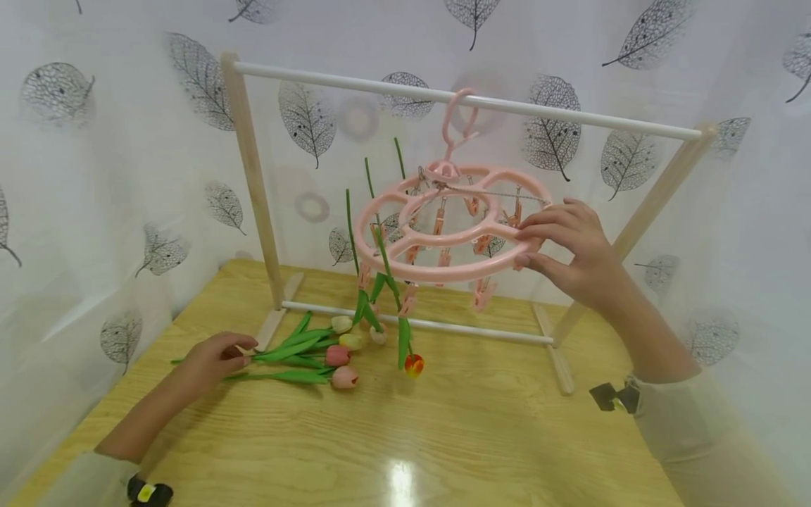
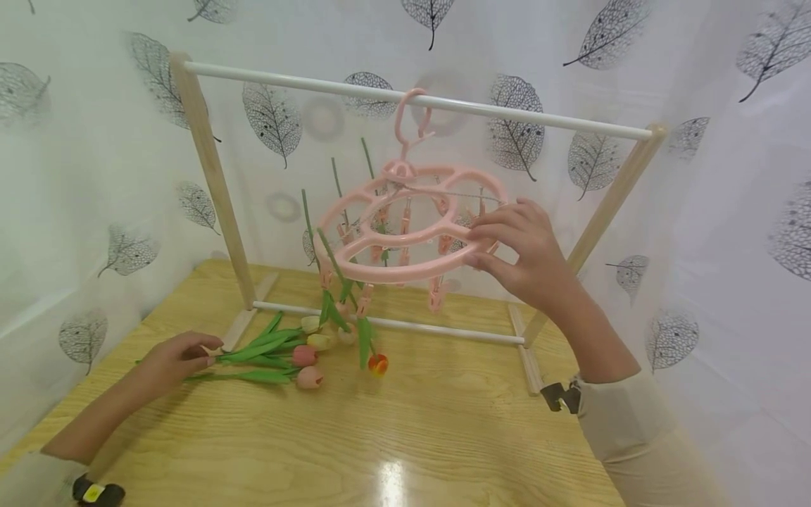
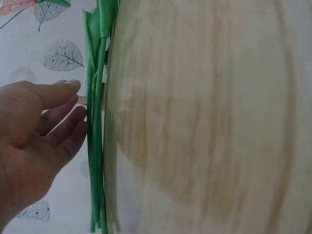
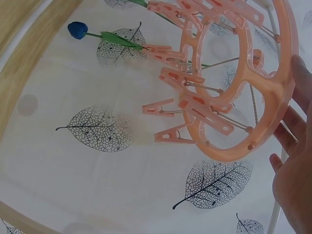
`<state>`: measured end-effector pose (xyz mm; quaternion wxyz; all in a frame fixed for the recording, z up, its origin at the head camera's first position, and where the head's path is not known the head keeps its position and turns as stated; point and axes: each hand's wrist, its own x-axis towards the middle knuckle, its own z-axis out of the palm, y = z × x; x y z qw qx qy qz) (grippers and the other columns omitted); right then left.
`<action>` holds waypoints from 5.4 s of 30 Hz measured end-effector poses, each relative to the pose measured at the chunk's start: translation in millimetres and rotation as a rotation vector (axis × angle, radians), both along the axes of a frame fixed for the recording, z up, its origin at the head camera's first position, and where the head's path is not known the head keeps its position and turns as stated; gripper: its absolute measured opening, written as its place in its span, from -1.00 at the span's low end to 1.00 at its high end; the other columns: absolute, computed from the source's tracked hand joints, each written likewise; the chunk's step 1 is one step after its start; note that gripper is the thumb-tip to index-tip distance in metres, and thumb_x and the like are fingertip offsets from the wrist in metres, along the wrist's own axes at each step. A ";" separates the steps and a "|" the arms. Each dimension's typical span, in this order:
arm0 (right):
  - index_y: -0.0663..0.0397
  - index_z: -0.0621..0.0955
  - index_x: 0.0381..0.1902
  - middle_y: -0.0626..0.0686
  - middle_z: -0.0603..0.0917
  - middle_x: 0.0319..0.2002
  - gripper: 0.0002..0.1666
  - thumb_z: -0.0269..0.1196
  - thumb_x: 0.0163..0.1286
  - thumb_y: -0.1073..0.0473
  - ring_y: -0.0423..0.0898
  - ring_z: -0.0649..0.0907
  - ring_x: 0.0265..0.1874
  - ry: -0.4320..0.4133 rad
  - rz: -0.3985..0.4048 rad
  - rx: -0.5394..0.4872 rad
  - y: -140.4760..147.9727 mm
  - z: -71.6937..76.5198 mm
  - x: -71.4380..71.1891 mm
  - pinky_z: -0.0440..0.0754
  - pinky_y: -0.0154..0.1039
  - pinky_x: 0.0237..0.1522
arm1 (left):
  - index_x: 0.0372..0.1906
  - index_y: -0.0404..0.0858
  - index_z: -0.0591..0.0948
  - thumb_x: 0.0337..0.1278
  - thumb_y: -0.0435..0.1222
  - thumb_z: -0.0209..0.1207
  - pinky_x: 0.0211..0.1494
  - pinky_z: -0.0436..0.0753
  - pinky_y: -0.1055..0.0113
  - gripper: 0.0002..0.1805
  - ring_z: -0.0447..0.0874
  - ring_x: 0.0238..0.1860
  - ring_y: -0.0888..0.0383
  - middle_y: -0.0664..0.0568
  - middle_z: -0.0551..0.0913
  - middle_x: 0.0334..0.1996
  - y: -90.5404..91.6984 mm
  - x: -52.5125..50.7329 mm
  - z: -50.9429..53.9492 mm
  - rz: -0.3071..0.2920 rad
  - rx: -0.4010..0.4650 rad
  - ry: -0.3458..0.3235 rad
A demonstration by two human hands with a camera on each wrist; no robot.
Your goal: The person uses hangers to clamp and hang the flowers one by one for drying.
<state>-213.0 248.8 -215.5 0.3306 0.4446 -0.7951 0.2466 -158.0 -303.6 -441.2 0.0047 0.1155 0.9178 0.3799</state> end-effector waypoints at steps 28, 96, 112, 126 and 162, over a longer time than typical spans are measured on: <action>0.22 0.73 -0.07 0.18 0.73 -0.05 -0.33 0.25 0.35 -0.31 0.04 0.53 0.15 -0.014 -0.016 0.033 0.1 -0.3 3.8 0.02 0.09 0.55 | 0.00 -0.40 0.66 0.30 -0.46 0.19 -0.33 0.57 0.34 -0.79 0.50 -0.28 0.18 -0.02 0.63 -0.24 -4.9 -13.9 0.8 -0.090 -0.111 -0.077; 0.26 0.72 -0.03 0.24 0.66 0.11 -0.43 0.32 0.37 -0.16 0.08 0.45 0.32 -0.023 -0.020 -0.117 4.6 -4.2 12.5 0.22 -0.13 0.48 | -0.07 -0.14 0.69 0.30 -0.42 0.24 -0.10 0.60 0.37 -0.81 0.50 -0.14 0.23 0.13 0.67 -0.11 213.6 7.7 105.7 -0.531 0.153 0.478; 0.10 0.68 0.08 0.04 0.66 0.14 -0.56 0.44 0.22 0.30 -0.14 0.59 0.20 -0.187 -0.048 -0.028 -43.8 -42.6 90.5 0.41 -0.42 0.36 | -0.13 -0.21 0.73 0.27 -0.38 0.29 -0.03 0.63 0.43 -0.88 0.61 -0.11 0.17 0.08 0.68 -0.19 233.9 10.3 114.2 -0.526 0.109 0.665; -0.09 0.63 0.15 -0.21 0.60 0.05 -0.54 0.39 0.31 0.30 -0.19 0.67 -0.06 -0.523 -0.081 -0.005 -90.8 -95.3 96.9 0.71 -0.35 -0.07 | -0.21 -0.23 0.74 0.16 -0.42 0.35 -0.04 0.59 0.38 -0.89 0.57 -0.17 0.19 0.09 0.69 -0.24 245.1 12.2 105.2 -0.511 0.048 0.762; 0.06 0.71 0.02 -0.05 0.77 -0.16 -0.63 0.36 0.27 0.41 -0.17 0.70 -0.26 -0.691 -0.129 -0.164 -90.5 -113.4 88.6 0.73 -0.34 -0.19 | 0.00 -0.18 0.72 0.27 -0.35 0.30 -0.04 0.69 0.33 -0.77 0.65 -0.11 0.26 0.15 0.70 -0.17 194.6 8.7 137.0 -0.374 -0.017 0.390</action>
